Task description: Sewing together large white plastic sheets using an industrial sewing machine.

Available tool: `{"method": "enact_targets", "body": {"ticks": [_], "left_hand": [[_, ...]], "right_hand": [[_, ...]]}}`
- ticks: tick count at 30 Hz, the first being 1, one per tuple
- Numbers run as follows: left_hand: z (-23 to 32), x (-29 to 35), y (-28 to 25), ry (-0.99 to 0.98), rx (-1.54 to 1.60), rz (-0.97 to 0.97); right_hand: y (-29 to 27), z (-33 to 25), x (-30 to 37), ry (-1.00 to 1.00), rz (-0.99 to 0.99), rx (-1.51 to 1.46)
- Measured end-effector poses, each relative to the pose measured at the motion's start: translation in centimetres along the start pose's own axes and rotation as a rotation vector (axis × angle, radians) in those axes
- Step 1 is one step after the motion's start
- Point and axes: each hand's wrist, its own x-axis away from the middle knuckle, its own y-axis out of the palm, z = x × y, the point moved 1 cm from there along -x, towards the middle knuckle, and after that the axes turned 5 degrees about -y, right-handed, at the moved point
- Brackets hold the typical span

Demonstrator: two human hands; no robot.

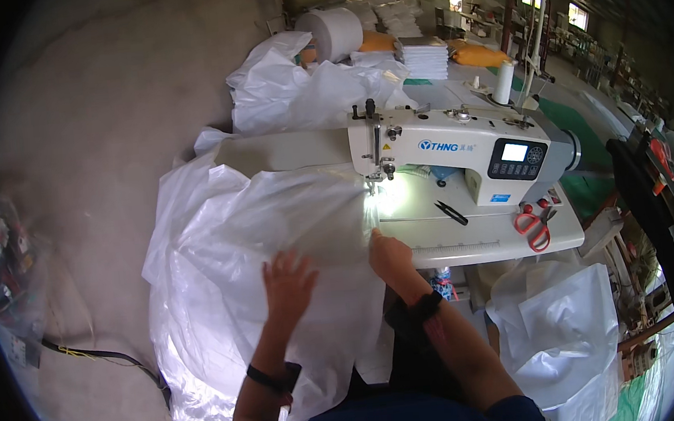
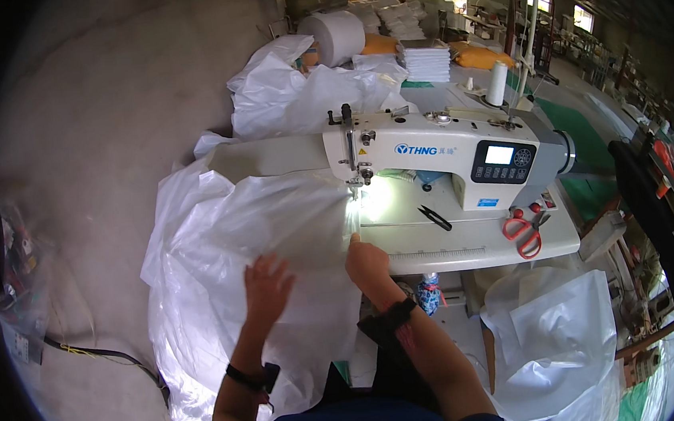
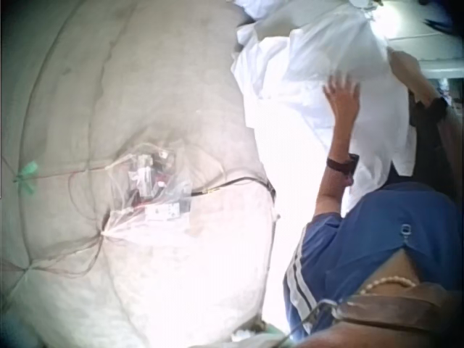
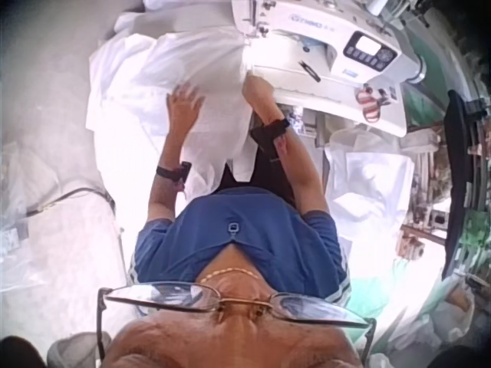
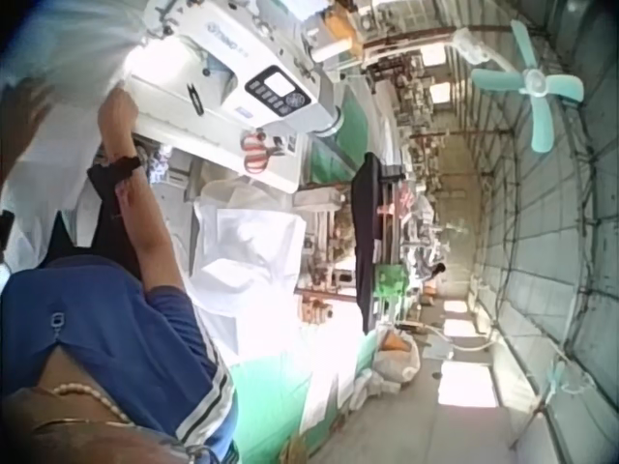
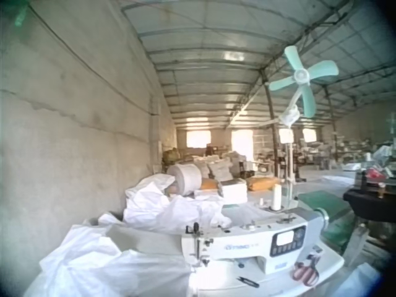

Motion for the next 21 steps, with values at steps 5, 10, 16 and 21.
{"method": "enact_targets", "body": {"ticks": [5,10,16,21], "left_hand": [[-8.0,-3.3,1.9,-0.222,-0.144,-0.147],[-10.7,-6.4,4.1,-0.17,-0.171,-0.159],[-12.3,-9.9,3.8,-0.238,-0.158,-0.35],[-8.9,-10.2,-0.1,-0.256,-0.134,-0.424]], "right_hand": [[4.2,1.2,5.4,0.211,0.134,-0.573],[7.7,-0.1,12.7,0.517,-0.427,-1.113],[2.8,-1.2,17.5,0.195,-0.872,-1.722],[0.1,-0.9,20.5,0.08,-1.119,-0.96]]}}
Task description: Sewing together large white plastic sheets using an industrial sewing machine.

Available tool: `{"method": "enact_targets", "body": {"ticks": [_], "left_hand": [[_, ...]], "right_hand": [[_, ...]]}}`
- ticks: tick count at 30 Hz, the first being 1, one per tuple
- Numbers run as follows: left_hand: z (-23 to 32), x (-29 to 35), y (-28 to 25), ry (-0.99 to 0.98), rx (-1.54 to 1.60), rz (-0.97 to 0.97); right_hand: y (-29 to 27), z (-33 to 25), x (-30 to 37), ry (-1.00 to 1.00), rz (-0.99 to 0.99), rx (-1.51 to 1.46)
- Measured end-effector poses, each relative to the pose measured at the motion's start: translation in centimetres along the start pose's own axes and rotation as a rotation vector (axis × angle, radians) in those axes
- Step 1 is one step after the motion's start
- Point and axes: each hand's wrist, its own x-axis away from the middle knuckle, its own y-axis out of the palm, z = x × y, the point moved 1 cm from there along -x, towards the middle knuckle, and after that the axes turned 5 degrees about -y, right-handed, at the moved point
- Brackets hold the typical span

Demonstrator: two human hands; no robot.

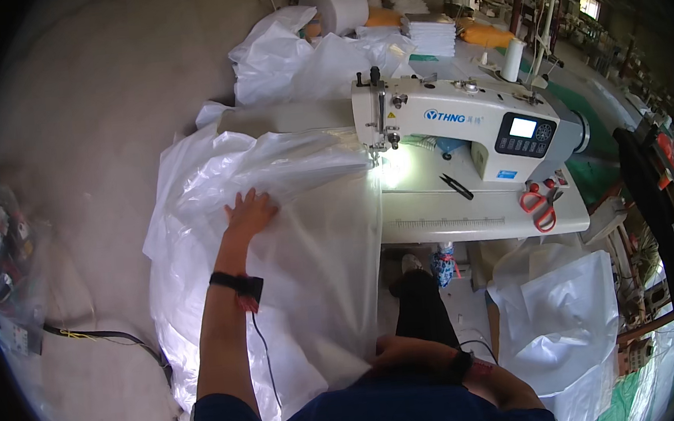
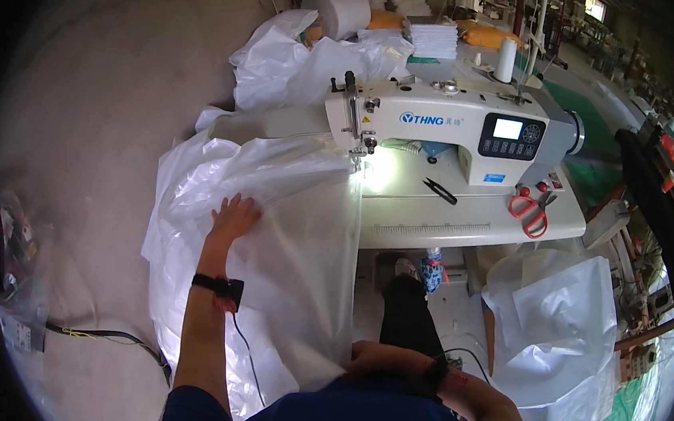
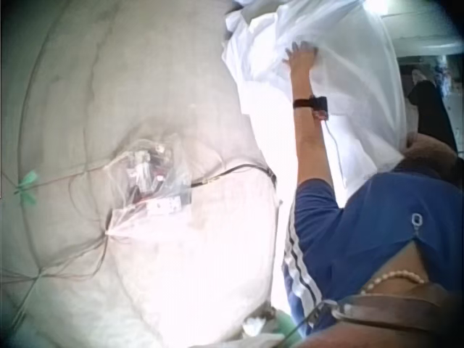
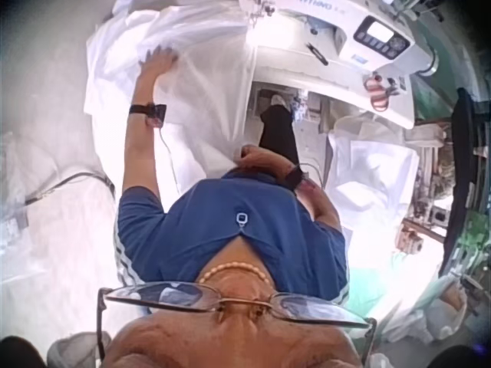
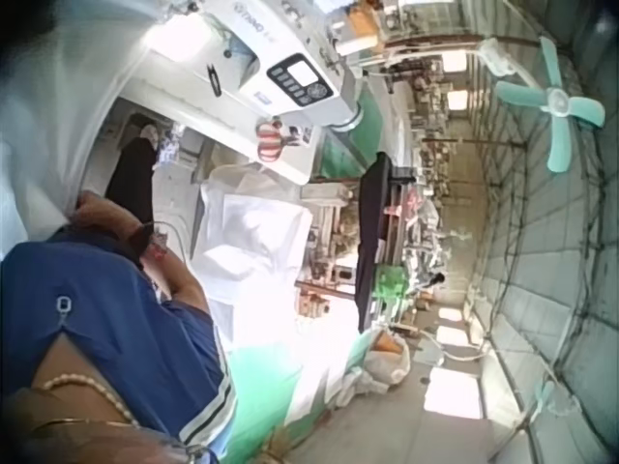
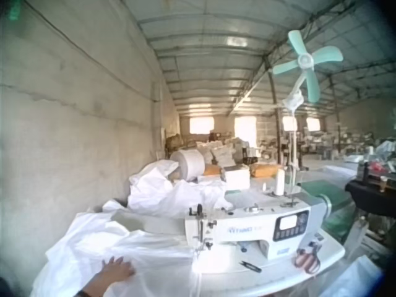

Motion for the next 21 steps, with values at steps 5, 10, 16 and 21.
{"method": "enact_targets", "body": {"ticks": [5,10,16,21], "left_hand": [[8.3,12.2,-0.8,0.338,0.41,0.216],[12.6,18.9,3.6,0.398,0.122,0.315],[13.9,17.4,4.7,0.525,0.203,0.309],[14.6,17.3,3.4,0.41,0.581,0.052]], "right_hand": [[-0.9,1.4,0.2,0.021,0.119,-0.19],[-4.6,0.9,-4.5,-0.317,0.805,0.123],[-6.2,-1.1,-8.8,-0.379,1.231,0.25],[-7.3,-1.9,-7.5,-0.553,1.237,0.054]]}}
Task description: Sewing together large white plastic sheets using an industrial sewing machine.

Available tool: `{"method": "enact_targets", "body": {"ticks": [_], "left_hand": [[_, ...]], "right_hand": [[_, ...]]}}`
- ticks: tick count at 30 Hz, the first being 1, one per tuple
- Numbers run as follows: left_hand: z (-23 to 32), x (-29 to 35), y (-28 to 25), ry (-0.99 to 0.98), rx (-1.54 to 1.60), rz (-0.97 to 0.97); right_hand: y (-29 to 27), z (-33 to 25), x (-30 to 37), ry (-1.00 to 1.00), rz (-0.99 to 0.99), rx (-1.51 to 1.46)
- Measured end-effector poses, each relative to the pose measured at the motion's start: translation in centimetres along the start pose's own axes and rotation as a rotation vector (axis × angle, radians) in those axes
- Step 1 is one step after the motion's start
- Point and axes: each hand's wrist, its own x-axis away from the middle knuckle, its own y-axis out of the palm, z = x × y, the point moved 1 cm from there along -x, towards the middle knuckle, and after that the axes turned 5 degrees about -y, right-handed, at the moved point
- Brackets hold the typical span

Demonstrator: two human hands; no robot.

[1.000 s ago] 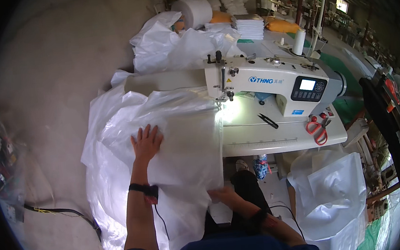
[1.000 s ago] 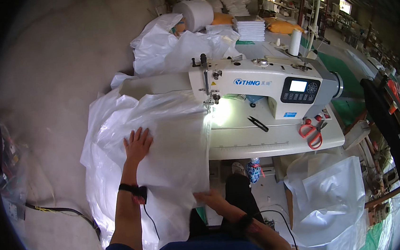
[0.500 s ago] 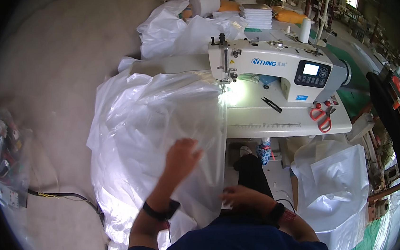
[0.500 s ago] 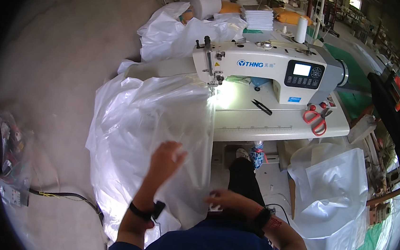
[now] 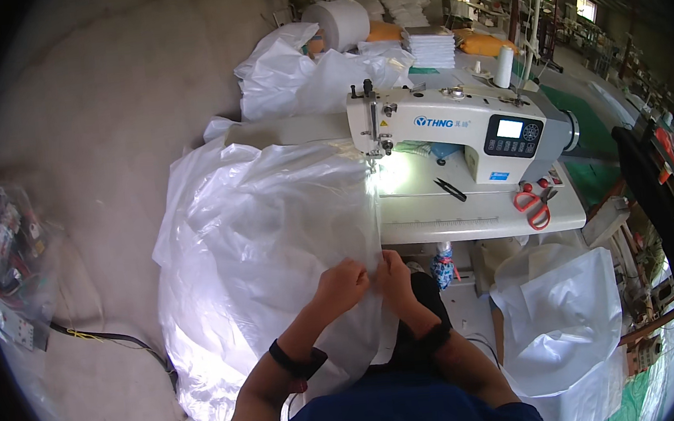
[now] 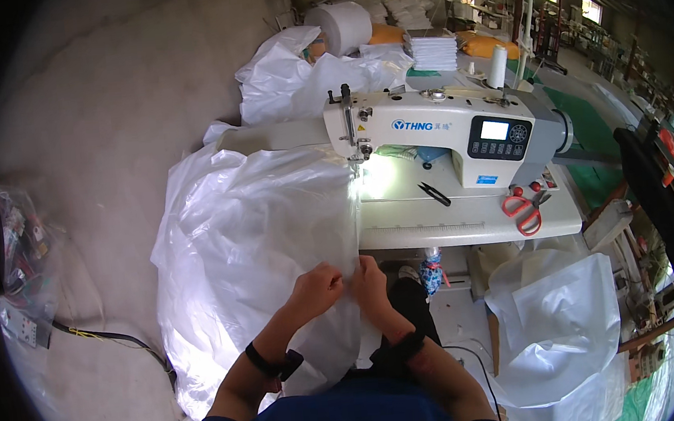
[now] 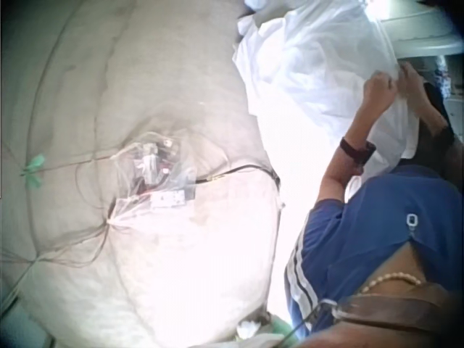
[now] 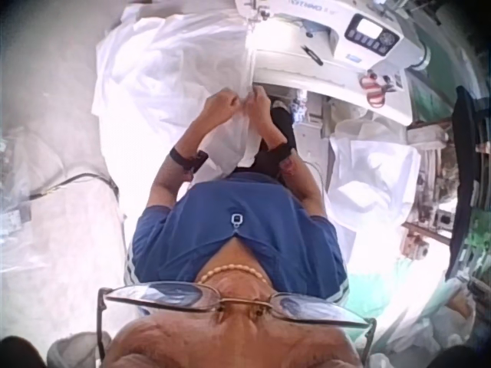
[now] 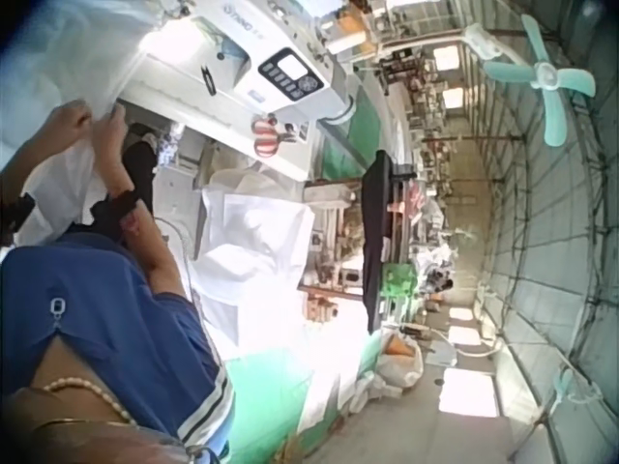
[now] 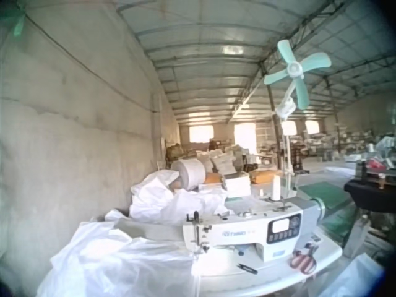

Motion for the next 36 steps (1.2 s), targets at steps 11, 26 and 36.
{"method": "enact_targets", "body": {"ticks": [11,26,36], "left_hand": [[-1.6,-7.2,-2.9,0.008,-0.053,-0.446],[-8.8,-8.9,-3.6,0.258,-0.332,-0.006],[-18.6,-8.0,-9.7,-0.395,-0.626,0.157]], "right_hand": [[0.6,-1.4,-3.7,-0.121,-0.023,0.343],[-0.3,-3.0,-5.2,-0.295,-0.264,0.964],[1.1,-4.7,-12.3,-0.297,-0.364,1.05]]}}
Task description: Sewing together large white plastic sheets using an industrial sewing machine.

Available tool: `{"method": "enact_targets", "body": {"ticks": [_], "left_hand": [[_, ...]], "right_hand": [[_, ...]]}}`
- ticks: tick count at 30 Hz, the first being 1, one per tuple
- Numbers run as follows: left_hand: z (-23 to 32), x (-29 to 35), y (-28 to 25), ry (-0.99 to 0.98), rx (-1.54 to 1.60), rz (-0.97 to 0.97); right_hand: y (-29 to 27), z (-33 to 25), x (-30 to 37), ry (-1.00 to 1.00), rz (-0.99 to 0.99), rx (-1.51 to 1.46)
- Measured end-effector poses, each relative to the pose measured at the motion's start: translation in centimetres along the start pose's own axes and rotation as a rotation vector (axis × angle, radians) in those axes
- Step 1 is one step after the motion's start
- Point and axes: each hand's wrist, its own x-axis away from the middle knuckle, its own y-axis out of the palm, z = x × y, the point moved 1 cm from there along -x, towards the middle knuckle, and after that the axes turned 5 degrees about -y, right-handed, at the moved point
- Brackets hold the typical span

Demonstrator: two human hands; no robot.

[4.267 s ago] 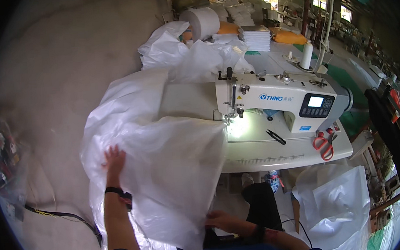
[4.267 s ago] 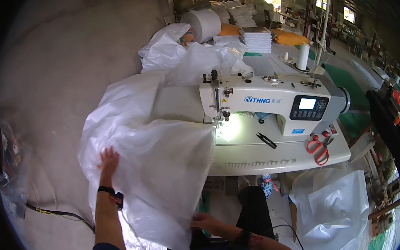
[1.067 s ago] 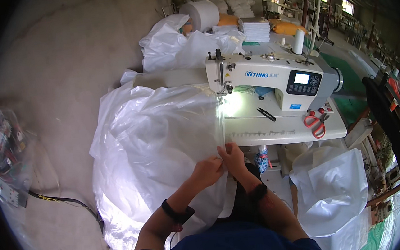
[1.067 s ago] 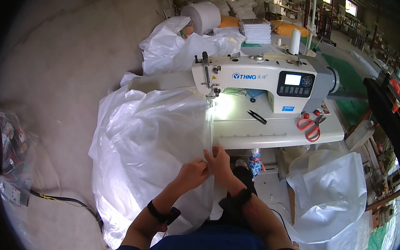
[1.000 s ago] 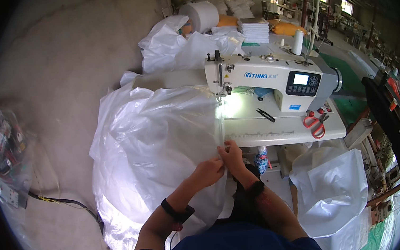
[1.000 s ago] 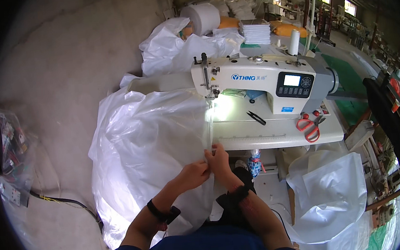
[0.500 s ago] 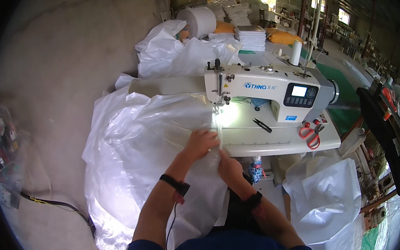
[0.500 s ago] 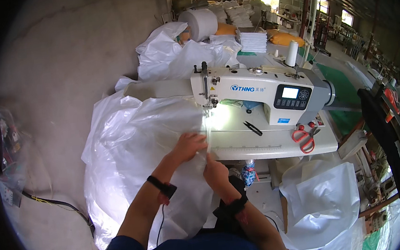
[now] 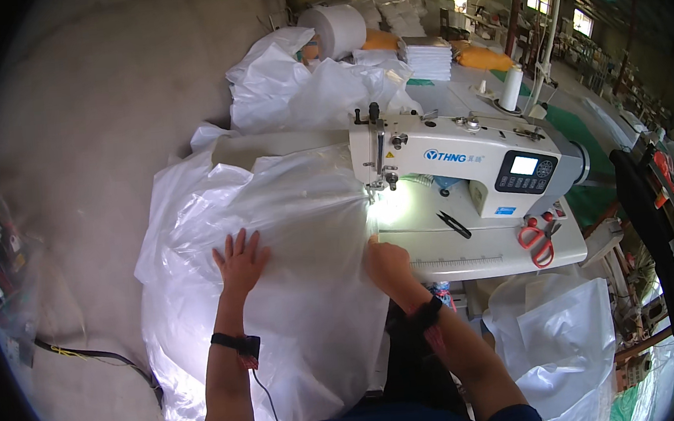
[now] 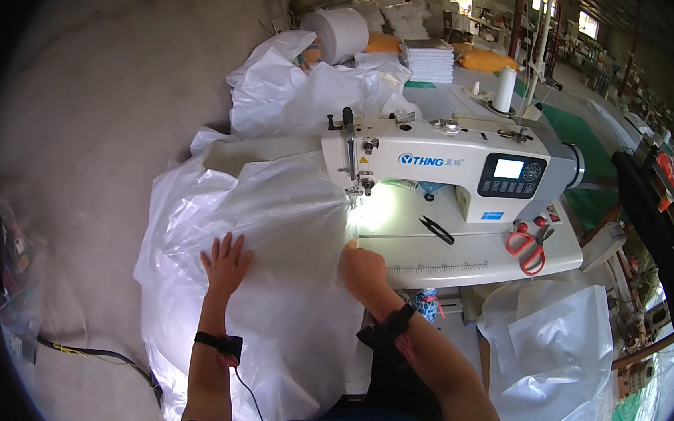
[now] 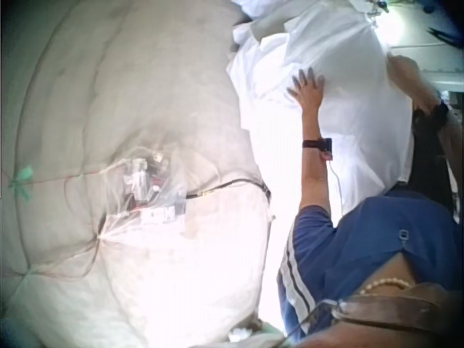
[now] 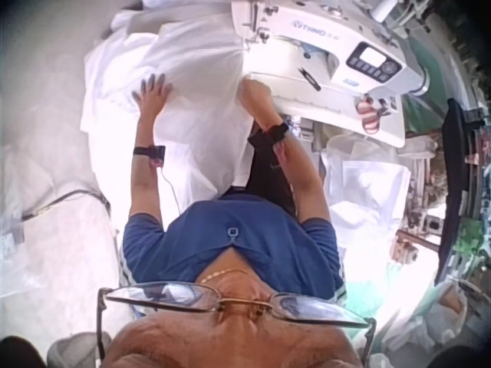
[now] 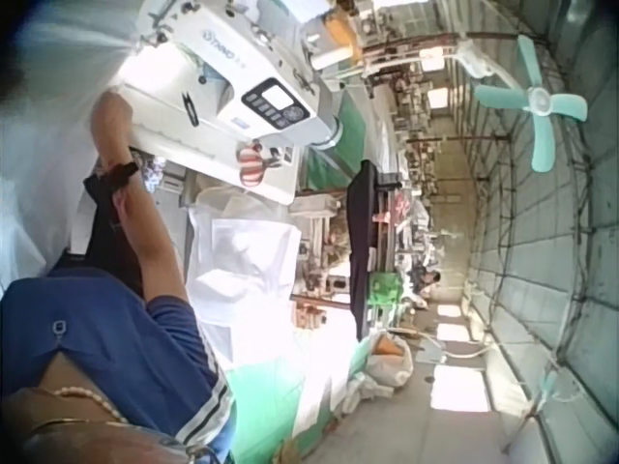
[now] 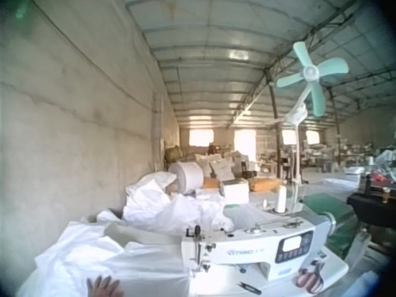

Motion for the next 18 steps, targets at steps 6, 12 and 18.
{"method": "enact_targets", "body": {"ticks": [6,12,18], "left_hand": [[0.5,-5.1,0.7,-0.03,0.007,-0.113],[1.5,-9.4,0.8,-0.041,-0.004,-0.167],[2.4,-12.2,0.6,-0.105,-0.016,-0.198]], "right_hand": [[0.0,0.4,-3.7,0.11,-0.009,-0.019],[0.8,1.8,-6.2,0.18,0.022,-0.174],[3.2,1.1,3.0,0.275,0.072,-0.778]]}}
